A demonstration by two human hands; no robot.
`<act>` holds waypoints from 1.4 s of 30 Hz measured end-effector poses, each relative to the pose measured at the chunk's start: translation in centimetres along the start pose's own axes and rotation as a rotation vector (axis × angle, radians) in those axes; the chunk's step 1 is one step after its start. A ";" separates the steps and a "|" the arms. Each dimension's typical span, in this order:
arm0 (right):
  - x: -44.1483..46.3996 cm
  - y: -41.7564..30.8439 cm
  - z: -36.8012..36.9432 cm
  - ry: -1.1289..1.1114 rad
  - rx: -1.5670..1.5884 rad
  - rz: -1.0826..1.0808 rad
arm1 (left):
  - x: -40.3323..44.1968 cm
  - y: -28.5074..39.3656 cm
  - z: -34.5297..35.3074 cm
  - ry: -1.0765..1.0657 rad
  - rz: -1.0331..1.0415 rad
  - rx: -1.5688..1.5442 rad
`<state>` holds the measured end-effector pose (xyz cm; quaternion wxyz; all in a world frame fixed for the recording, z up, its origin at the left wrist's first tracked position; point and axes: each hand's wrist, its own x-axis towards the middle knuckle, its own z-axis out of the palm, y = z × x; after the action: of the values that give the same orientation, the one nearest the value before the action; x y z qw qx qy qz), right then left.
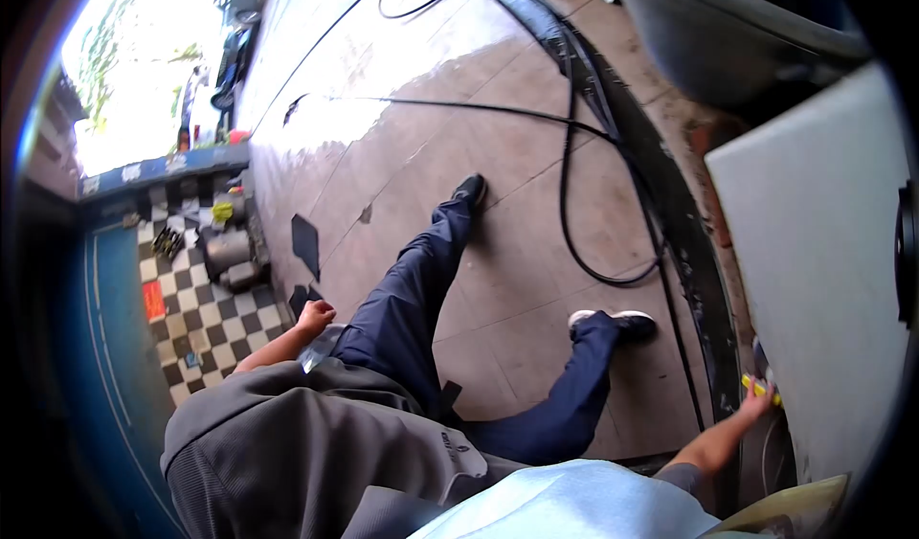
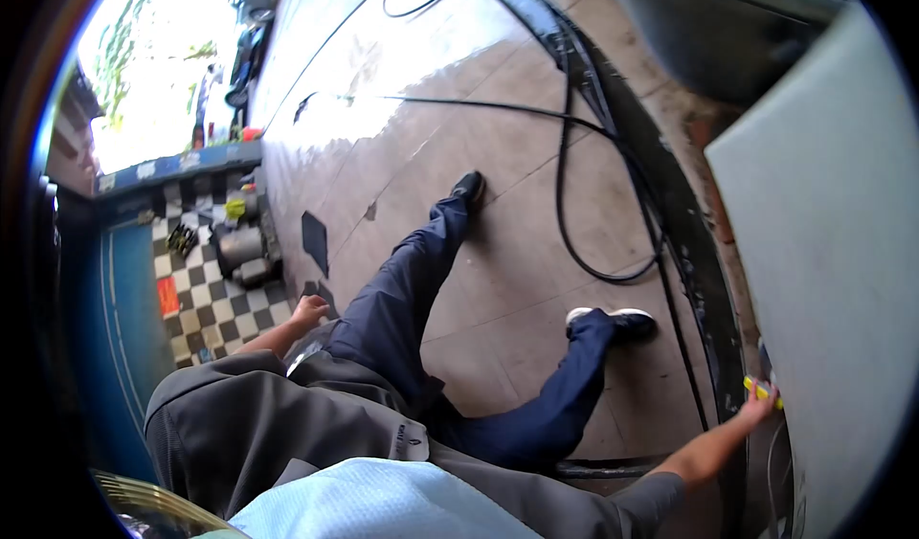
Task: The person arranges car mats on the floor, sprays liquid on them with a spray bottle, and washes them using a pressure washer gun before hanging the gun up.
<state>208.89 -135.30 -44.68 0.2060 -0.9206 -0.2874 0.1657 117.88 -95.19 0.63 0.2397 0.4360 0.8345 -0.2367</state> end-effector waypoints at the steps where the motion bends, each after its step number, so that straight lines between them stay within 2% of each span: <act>1: 0.4 -0.6 0.0 0.038 0.240 0.040 | 0.8 -2.7 -0.1 0.000 0.053 0.059; 3: 1.2 -6.7 -2.4 0.200 0.644 0.717 | 0.8 -4.5 -1.6 0.015 0.093 0.065; 4: -0.8 -9.7 0.3 0.262 0.768 0.865 | 1.8 -6.6 3.5 0.053 0.097 0.057; 5: -2.9 -16.1 -0.9 0.101 0.593 0.935 | 2.8 -7.5 3.6 -0.049 0.051 -0.045; 6: -6.6 -20.4 -1.0 0.133 0.618 0.912 | 3.5 -8.3 3.3 -0.137 0.021 -0.058; 7: -11.5 -18.9 -1.2 -0.113 0.421 0.957 | 5.2 -9.0 6.2 -0.192 0.027 -0.177; 8: -16.2 -17.2 -1.4 -0.370 0.221 0.950 | 6.1 -10.5 5.5 -0.219 0.024 -0.263; 9: -20.6 -25.0 -1.7 -0.399 0.376 1.171 | 7.8 -11.1 3.2 -0.218 0.074 -0.235; 10: -23.4 -31.8 -1.5 -0.621 0.120 1.186 | 9.0 -10.1 0.9 -0.282 -0.008 -0.332; 11: -27.0 -37.8 -1.3 -0.564 0.040 1.050 | 11.9 -10.5 0.7 -0.277 0.013 -0.385; 12: -29.4 -44.3 -2.8 -0.687 0.097 1.002 | 13.9 -11.8 -0.8 -0.281 0.013 -0.442; 13: -30.0 -44.3 -2.0 -0.958 0.318 1.201 | 15.9 -11.5 -3.3 -0.270 -0.010 -0.544; 14: -30.7 -51.4 -1.9 -0.922 0.155 1.070 | 18.9 -11.7 -4.3 -0.244 0.026 -0.604; 16: -31.0 -63.8 -2.1 -0.844 0.265 0.990 | 22.0 -11.7 -8.8 -0.169 0.000 -0.794; 18: -30.4 -71.9 -1.0 -0.848 0.286 0.914 | 24.5 -13.2 -13.4 -0.125 -0.048 -0.993; 19: -29.5 -74.9 -0.1 -0.857 0.276 0.872 | 26.0 -13.9 -14.2 -0.128 -0.051 -1.058; 22: -25.0 -81.5 2.7 -0.876 0.187 0.743 | 27.1 -16.0 -21.5 -0.040 -0.241 -1.232; 25: -17.6 -87.4 5.7 -0.875 0.103 0.644 | 30.9 -19.4 -21.8 -0.002 -0.340 -1.243; 28: -10.2 -100.7 9.0 -0.743 -0.004 0.606 | 35.1 -20.7 -20.6 0.021 -0.488 -1.226; 30: -3.0 -106.0 15.8 -0.770 -0.101 0.561 | 36.5 -20.8 -21.9 0.027 -0.605 -1.271; 31: -1.4 -111.9 18.4 -0.749 -0.070 0.516 | 37.0 -19.8 -23.4 0.020 -0.662 -1.328; 32: 1.0 -117.5 21.9 -1.139 0.094 0.630 | 37.3 -19.7 -25.3 0.022 -0.716 -1.377; 33: 2.2 -123.6 26.7 -0.818 -0.170 0.464 | 37.5 -19.9 -26.9 0.017 -0.772 -1.402; 34: -2.6 -137.8 27.0 -0.828 -0.215 0.409 | 37.9 -19.5 -28.3 0.011 -0.820 -1.435; 35: -1.6 -143.8 32.3 -0.947 -0.304 0.087 | 38.8 -18.8 -29.8 0.003 -0.863 -1.476; 36: -1.1 -150.2 37.5 -1.017 -0.113 0.216 | 39.9 -18.4 -30.4 0.017 -0.895 -1.495; 37: -0.8 -157.4 43.3 -1.126 -0.046 0.085 | 41.0 -18.6 -30.8 0.023 -0.923 -1.508; 38: 0.0 -158.1 45.5 -1.061 -0.156 -0.001 | 40.9 -19.1 -31.1 0.031 -0.939 -1.497; 39: -2.1 -165.5 48.3 -1.246 0.037 -0.076 | 40.7 -18.3 -31.5 0.029 -1.007 -1.534; 40: -8.9 -176.1 50.4 -1.178 0.022 -0.362 | 42.8 -19.0 -32.6 0.018 -1.049 -1.563; 42: -13.0 -189.8 59.2 -1.376 0.115 -0.698 | 44.6 -19.0 -31.8 0.038 -1.098 -1.619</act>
<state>86.19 16.06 -3.08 0.0689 -0.4540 -0.6153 0.6407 73.18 -58.25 1.70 0.3094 -0.3057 0.8355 0.3359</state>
